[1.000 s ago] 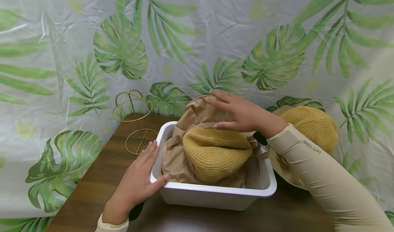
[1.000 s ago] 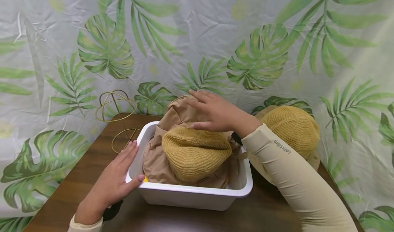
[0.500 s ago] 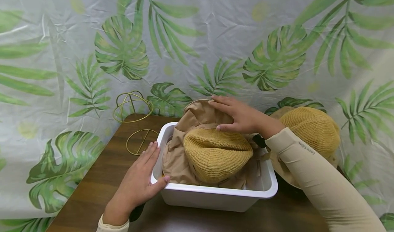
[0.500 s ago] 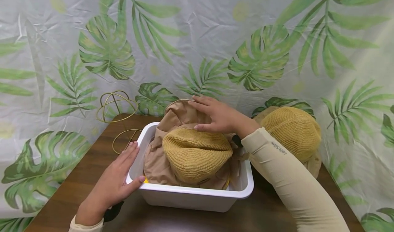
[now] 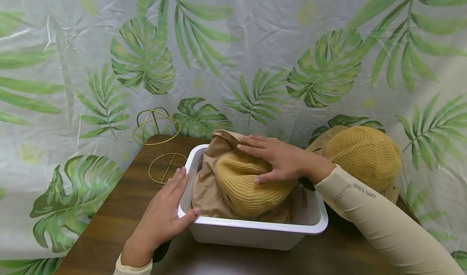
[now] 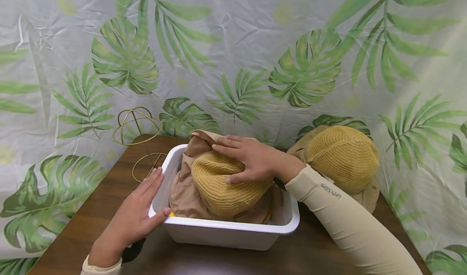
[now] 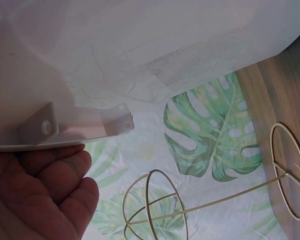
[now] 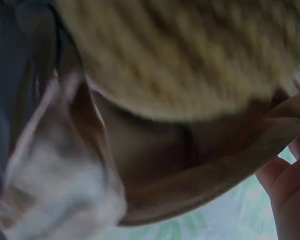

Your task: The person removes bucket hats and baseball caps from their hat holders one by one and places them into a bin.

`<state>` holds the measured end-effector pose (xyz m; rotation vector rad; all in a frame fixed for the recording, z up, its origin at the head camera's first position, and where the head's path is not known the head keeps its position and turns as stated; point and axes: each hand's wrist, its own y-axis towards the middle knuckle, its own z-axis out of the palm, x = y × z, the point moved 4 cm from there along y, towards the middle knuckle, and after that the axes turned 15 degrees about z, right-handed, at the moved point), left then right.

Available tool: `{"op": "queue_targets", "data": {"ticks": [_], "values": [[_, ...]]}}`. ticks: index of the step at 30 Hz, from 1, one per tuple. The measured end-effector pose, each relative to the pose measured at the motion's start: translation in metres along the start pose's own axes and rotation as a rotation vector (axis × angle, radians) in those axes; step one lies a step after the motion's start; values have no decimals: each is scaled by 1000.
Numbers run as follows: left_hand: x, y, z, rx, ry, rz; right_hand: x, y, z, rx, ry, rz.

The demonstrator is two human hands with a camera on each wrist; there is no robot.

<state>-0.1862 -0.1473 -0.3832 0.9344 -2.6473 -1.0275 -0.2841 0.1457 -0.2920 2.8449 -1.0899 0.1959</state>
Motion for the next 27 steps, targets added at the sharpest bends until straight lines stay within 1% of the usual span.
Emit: {"op": "queue_targets", "data": {"ticks": [4,7,12,15,20,24,27], "values": [[1,0,0,-4,-2,0,5,0,8,-30,-68,-47],[1,0,0,-5,0,3,8,2,15,-23,-94,-57],[1,-1,1,0,-1,-4,9,6,29,54,-98,-40],[0,-3,1,0,2,-10,9,8,37,83,-94,-43],[0,-2,1,-8,-1,-7,9,11,43,118,-77,-29],[1,-2,1,-13,-2,0,14,13,48,169,-38,-32],[0,-2,2,-8,-3,0,16,14,54,210,-36,-22]]}}
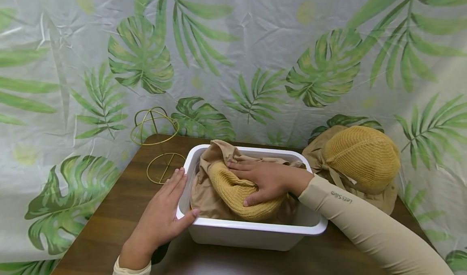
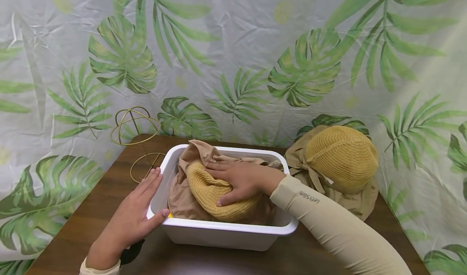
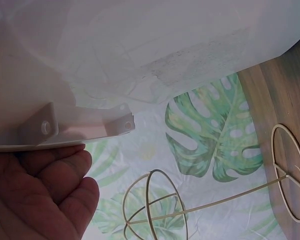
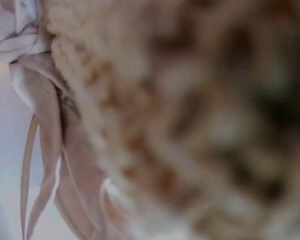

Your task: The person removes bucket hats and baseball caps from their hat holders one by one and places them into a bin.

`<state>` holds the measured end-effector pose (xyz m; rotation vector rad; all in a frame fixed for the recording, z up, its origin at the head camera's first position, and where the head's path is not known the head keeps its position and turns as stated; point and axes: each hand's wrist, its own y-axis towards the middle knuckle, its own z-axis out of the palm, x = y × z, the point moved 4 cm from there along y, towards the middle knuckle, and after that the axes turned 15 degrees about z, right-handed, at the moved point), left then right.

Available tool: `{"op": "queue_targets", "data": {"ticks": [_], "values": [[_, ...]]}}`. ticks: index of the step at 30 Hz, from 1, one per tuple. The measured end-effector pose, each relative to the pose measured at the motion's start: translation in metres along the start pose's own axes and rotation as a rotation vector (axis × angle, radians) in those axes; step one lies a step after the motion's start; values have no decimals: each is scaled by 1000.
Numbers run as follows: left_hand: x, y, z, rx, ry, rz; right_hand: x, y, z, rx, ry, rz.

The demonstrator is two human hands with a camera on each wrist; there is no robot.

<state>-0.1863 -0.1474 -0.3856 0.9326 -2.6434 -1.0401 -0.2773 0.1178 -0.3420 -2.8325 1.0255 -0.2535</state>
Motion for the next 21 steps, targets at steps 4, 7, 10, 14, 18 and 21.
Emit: {"op": "queue_targets", "data": {"ticks": [4,7,10,14,18,21], "values": [[-1,0,-1,2,1,-2,1,3,7,68,1,36],[-1,0,-1,-4,4,0,1,4,11,122,12,64],[-1,0,-2,-6,8,-1,0,5,11,135,14,84],[-1,0,-1,-2,6,-1,-3,3,5,88,29,78],[-1,0,-1,0,4,-1,-2,-4,-10,10,37,51],[0,1,-1,-1,7,0,4,-11,-25,-95,-16,19]]}}
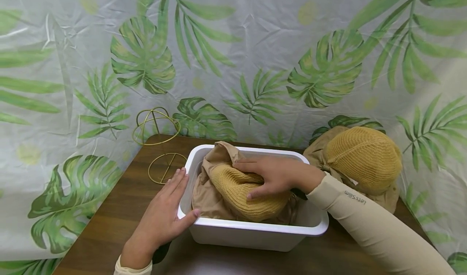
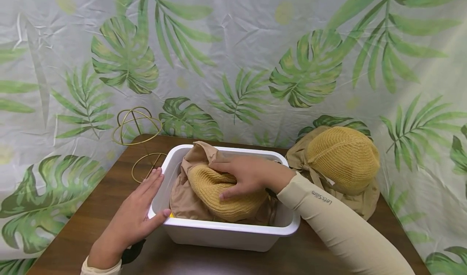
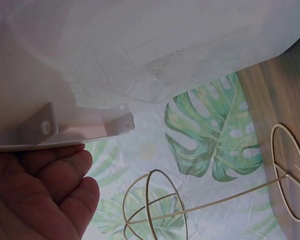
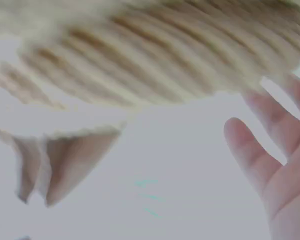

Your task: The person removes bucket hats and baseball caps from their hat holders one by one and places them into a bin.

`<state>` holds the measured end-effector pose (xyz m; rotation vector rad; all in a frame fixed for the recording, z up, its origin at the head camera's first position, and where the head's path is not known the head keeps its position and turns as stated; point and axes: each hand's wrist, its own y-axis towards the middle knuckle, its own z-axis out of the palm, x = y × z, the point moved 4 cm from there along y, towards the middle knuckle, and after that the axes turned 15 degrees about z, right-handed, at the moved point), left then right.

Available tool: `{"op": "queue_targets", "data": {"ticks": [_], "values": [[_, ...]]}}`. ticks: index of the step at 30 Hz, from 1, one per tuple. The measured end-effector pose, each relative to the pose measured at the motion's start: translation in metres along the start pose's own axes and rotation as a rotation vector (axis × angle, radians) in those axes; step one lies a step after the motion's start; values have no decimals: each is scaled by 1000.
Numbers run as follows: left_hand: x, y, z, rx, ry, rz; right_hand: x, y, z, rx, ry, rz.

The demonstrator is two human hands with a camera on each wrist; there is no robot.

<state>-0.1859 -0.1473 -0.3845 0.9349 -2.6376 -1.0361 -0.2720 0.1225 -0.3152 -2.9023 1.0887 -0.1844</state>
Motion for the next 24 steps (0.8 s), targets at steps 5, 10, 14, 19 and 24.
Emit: {"op": "queue_targets", "data": {"ticks": [5,10,14,19,24], "values": [[0,0,0,5,-4,-3,16,-6,-19,-168,-121,-56],[0,1,-1,12,0,-11,31,4,-20,-160,-223,-88],[1,2,-2,13,1,-8,31,23,-17,-99,-254,-89],[1,2,-1,12,-4,0,19,43,-15,-22,-217,-50],[0,1,-1,15,-3,-1,11,55,-6,22,-137,-56]]}}
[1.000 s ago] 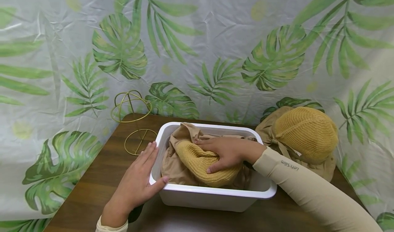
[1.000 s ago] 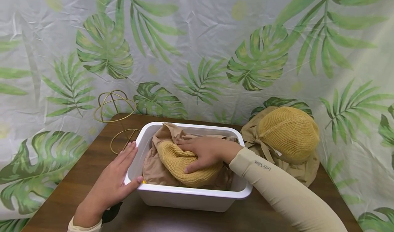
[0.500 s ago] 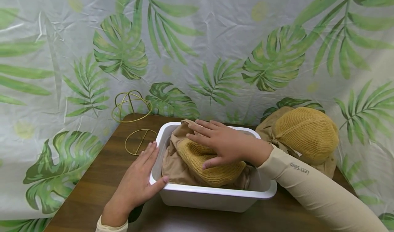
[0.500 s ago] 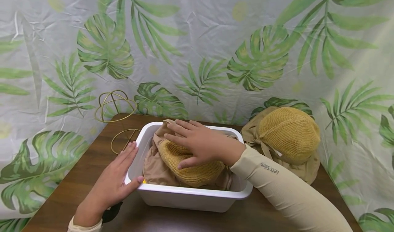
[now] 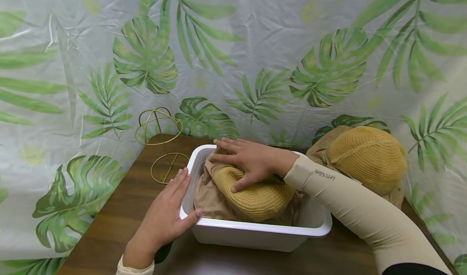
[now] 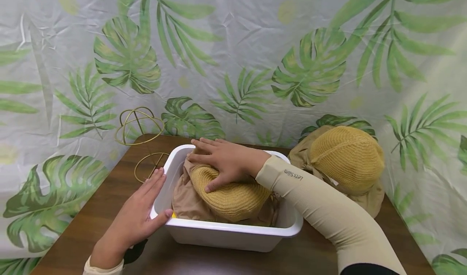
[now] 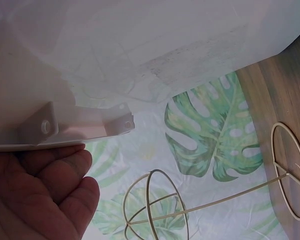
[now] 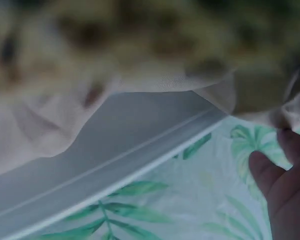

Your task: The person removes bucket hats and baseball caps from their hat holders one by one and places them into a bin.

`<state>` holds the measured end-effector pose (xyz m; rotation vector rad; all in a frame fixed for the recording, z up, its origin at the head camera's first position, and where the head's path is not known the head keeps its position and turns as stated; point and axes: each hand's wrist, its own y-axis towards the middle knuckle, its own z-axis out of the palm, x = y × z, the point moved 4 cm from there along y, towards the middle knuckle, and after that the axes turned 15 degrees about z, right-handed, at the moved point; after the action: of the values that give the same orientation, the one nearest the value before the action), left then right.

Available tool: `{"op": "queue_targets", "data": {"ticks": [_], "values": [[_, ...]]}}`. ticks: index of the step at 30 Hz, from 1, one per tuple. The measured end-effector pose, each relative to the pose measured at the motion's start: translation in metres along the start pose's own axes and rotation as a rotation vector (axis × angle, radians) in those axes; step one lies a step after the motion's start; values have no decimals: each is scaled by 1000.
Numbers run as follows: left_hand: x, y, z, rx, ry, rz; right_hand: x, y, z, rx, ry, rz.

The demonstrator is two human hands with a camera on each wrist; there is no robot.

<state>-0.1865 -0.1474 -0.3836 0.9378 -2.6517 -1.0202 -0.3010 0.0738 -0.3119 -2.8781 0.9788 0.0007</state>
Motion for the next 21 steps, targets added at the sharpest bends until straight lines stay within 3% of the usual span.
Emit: {"op": "queue_targets", "data": {"ticks": [5,14,21], "values": [[-1,-2,0,-11,5,-1,3,3,10,4,25,-48],[-1,-1,0,-10,17,1,9,12,36,84,-2,-43],[-2,0,0,-3,17,-10,7,16,41,111,14,-16]]}}
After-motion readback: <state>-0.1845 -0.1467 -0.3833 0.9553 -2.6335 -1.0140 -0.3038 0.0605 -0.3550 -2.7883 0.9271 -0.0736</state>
